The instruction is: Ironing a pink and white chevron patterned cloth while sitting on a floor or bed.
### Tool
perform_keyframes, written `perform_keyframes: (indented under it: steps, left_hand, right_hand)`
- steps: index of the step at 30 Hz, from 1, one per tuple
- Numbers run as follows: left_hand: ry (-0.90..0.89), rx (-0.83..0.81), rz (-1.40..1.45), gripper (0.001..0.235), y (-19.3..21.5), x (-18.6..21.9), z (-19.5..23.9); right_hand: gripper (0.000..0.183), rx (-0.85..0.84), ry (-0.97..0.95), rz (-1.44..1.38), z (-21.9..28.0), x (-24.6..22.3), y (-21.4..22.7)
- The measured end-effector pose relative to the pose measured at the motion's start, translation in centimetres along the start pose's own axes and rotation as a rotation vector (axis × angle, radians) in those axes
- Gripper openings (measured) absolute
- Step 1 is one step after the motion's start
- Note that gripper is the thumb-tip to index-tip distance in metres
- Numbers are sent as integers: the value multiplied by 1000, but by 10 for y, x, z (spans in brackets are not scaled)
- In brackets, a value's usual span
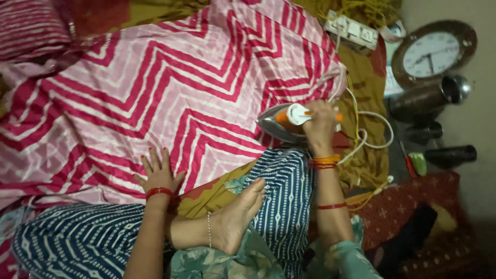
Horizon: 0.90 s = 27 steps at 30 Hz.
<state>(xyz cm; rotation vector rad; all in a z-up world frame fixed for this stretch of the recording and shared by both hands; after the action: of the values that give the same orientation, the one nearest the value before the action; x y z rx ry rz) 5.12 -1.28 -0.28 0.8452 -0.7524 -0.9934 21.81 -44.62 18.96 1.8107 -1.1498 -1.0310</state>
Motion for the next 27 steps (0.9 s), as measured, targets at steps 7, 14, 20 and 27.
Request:
perform_keyframes:
  steps: [7, 14, 20, 27]
  left_hand:
    - [43, -119, 46, 107, 1, -1, 2]
    - [124, 148, 204, 89, -13, -23, -9]
    - [105, 210, 108, 87, -18, -22, -11]
    - [121, 192, 54, 88, -23, -23, -18]
  right_hand:
    - [24, -209, 4, -182, -14, -73, -80]
    - [31, -387, -105, -212, 9, -74, -117]
    - [44, -424, -158, -125, 21, -56, -136]
    - [43, -305, -232, -11, -45, -42, -149]
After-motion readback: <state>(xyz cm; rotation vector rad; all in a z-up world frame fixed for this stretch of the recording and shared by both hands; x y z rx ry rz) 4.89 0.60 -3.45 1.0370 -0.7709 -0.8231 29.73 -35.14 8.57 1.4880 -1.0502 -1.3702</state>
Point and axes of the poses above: each hand's wrist, its own z-axis away from the middle knuckle, its own y-axis out of the back of the hand, x = y × z, the point moved 5 cm from there along -z, towards the middle knuckle, and after that the axes turned 2 degrees about -z, right-handed, at the moved point
